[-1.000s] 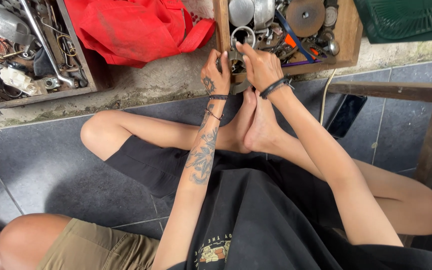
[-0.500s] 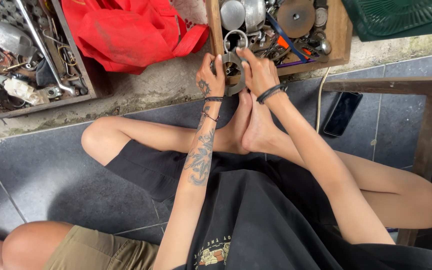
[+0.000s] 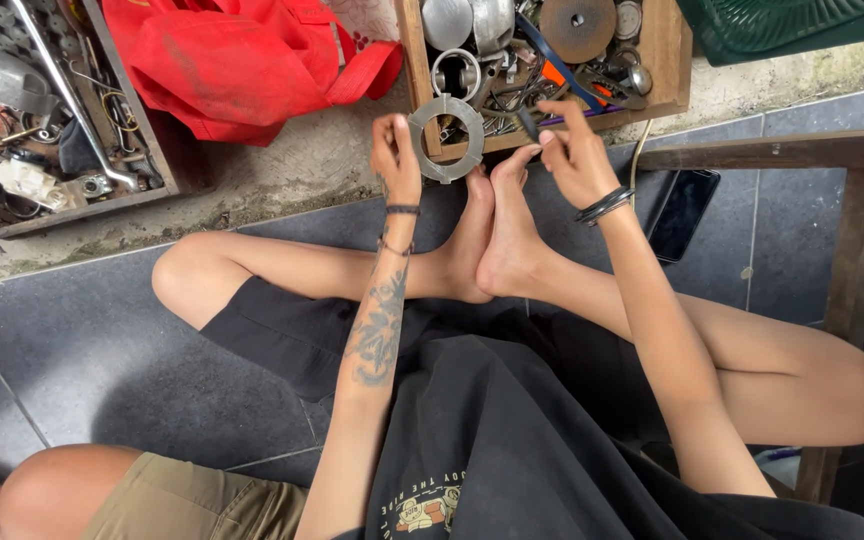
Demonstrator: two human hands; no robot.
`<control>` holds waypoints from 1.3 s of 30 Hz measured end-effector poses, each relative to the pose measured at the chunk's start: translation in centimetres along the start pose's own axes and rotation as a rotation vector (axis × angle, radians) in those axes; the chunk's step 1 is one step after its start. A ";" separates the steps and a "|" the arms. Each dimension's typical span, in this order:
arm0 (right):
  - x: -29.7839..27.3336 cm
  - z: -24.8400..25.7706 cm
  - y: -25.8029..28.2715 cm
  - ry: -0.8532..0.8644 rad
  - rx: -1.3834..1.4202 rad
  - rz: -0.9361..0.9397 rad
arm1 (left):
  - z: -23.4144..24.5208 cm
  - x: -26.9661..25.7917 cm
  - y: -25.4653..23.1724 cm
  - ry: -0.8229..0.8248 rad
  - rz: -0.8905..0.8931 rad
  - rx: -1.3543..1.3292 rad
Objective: Cleaning small metal motorcycle components using a small brush while sitting on the floor.
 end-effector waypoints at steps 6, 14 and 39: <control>0.7 0.9 -1.7 -0.062 0.448 -0.181 | 2.5 -4.1 -4.7 0.000 0.168 -0.098; 0.4 0.3 -2.4 -0.109 0.406 -0.102 | 2.8 -0.6 -4.4 0.136 -0.110 0.094; 3.2 -5.7 3.1 -0.293 -0.492 0.353 | -1.2 1.3 -4.9 -0.058 0.004 0.095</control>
Point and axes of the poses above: each hand's wrist, its own x-axis towards the middle knuckle, its own z-axis out of the back of the hand, y = z × x, the point moved 3 cm from there along x, towards the middle knuckle, and after that the axes turned 2 degrees about -x, right-handed, at the moved point
